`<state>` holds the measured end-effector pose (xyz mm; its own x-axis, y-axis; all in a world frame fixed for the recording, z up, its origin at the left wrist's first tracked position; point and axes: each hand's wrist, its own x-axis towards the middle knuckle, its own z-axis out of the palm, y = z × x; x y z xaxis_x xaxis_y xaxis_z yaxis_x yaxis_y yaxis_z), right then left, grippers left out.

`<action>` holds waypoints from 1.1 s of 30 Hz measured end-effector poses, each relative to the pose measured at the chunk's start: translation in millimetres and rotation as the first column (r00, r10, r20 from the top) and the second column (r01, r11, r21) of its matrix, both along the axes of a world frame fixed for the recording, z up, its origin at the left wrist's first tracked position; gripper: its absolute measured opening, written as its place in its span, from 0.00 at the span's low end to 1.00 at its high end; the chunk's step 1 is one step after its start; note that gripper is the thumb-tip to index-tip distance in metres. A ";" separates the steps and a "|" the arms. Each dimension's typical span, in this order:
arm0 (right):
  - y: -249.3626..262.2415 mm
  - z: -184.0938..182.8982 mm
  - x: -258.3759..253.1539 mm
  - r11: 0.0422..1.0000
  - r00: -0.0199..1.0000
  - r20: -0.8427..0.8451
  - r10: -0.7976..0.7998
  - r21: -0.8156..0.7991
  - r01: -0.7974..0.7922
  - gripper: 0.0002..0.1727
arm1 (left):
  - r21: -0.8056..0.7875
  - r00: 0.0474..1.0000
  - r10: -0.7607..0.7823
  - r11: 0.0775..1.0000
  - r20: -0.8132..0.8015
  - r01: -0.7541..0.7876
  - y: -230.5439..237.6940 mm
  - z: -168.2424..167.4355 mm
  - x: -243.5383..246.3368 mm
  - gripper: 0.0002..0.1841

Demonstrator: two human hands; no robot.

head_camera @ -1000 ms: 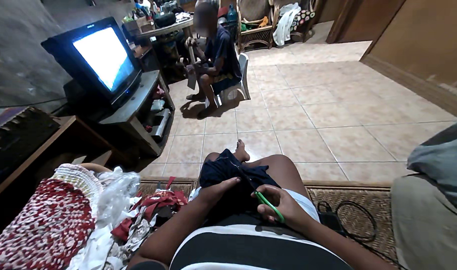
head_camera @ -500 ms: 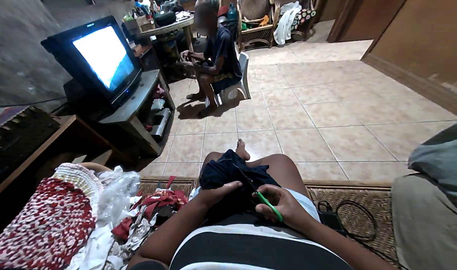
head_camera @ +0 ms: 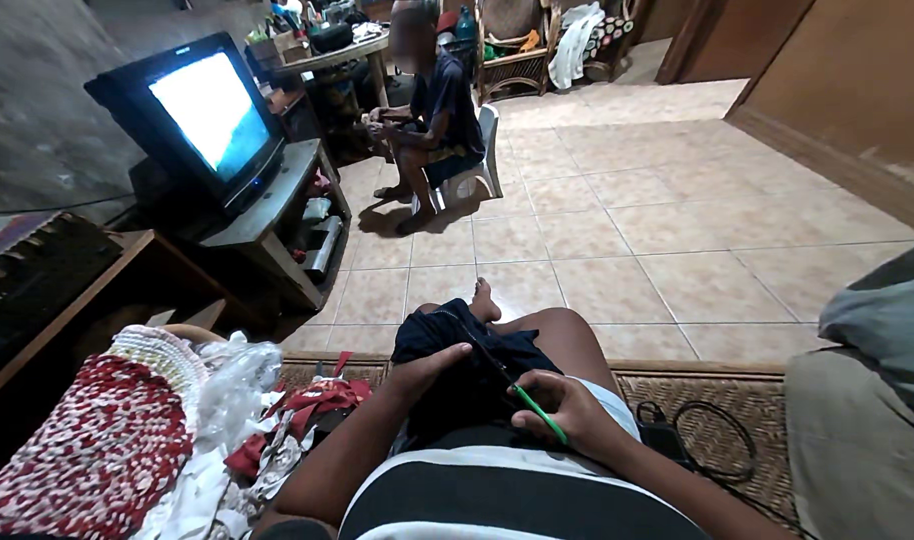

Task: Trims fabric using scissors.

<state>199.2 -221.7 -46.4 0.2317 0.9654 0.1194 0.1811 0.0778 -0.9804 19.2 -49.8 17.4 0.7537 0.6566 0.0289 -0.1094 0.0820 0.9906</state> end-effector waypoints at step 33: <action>0.2 2.6 1.9 0.991 0.986 -0.130 0.106 -0.066 -0.115 0.21 | 0.075 0.984 -0.175 0.981 -0.042 0.178 15.6 -11.8 -0.9 0.13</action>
